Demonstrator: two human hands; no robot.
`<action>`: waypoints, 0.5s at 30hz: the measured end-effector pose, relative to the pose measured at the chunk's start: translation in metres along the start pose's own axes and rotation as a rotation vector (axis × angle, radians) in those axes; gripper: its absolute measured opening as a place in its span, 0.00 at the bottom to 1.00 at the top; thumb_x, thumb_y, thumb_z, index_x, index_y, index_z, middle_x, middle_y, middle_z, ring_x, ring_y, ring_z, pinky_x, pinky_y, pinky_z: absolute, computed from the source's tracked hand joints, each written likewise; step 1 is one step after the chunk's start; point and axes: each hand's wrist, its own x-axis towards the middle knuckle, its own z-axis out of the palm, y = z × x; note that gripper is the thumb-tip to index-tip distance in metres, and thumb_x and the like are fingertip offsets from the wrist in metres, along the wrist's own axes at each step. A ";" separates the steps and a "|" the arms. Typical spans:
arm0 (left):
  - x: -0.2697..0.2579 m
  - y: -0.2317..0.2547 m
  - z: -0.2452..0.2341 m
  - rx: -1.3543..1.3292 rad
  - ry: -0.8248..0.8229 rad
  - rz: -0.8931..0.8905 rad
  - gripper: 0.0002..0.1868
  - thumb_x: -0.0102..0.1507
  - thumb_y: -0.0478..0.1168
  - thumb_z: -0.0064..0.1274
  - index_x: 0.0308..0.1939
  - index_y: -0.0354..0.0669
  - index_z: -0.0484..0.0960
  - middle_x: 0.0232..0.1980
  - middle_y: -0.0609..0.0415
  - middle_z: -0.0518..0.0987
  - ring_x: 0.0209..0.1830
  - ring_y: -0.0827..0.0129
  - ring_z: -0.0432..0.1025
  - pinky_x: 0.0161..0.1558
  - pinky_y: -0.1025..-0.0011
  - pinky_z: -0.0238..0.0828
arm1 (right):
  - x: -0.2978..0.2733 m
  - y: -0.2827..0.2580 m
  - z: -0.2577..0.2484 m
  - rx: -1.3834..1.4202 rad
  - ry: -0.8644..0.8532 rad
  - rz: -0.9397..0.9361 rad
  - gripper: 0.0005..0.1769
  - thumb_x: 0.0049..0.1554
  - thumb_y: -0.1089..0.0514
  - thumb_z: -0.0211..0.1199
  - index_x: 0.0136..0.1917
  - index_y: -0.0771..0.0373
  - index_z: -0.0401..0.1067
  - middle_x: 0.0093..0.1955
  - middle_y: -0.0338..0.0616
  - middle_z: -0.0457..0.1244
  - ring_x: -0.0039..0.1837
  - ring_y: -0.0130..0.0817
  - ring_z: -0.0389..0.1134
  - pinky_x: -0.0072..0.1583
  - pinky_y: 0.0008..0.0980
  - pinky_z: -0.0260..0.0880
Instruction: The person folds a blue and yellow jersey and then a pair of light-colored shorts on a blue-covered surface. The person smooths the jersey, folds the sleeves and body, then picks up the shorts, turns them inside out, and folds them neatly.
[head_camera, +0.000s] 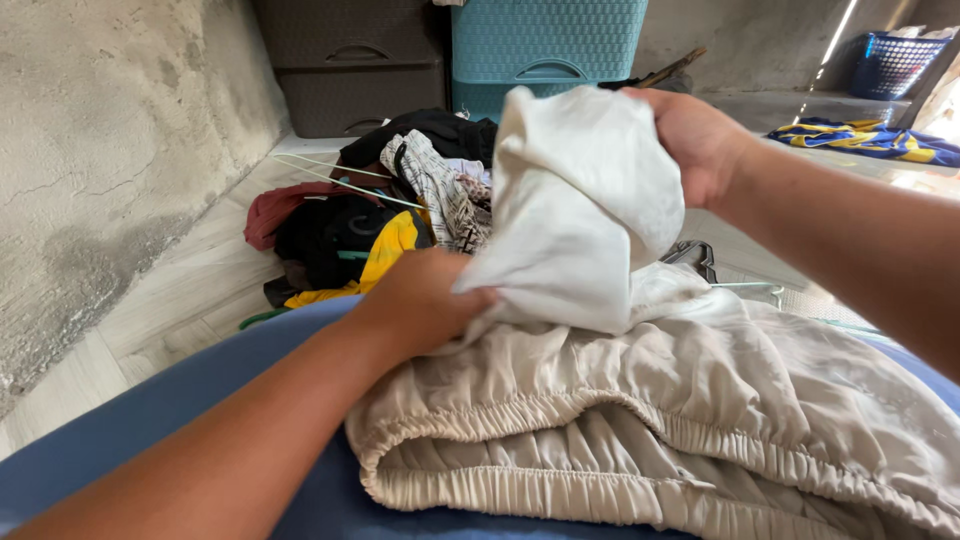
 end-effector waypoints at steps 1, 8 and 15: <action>-0.006 -0.010 -0.001 -0.015 0.015 -0.089 0.19 0.60 0.54 0.57 0.43 0.45 0.89 0.39 0.44 0.85 0.41 0.52 0.80 0.47 0.58 0.74 | -0.002 -0.002 -0.014 -0.025 0.043 -0.017 0.20 0.69 0.48 0.46 0.63 0.60 0.72 0.62 0.43 0.69 0.63 0.35 0.71 0.70 0.42 0.68; -0.042 -0.074 -0.093 0.220 0.129 -0.545 0.16 0.60 0.53 0.59 0.43 0.48 0.89 0.34 0.48 0.85 0.35 0.55 0.79 0.41 0.59 0.73 | -0.002 -0.019 -0.076 0.155 0.293 -0.044 0.30 0.63 0.42 0.36 0.73 0.53 0.60 0.78 0.43 0.57 0.74 0.41 0.64 0.74 0.56 0.59; -0.057 -0.026 -0.089 0.134 0.335 -0.302 0.27 0.55 0.59 0.62 0.47 0.42 0.81 0.42 0.49 0.83 0.40 0.62 0.78 0.41 0.63 0.74 | 0.007 -0.026 -0.039 -0.474 0.501 -0.016 0.26 0.63 0.45 0.49 0.74 0.44 0.63 0.77 0.35 0.51 0.77 0.33 0.52 0.74 0.44 0.48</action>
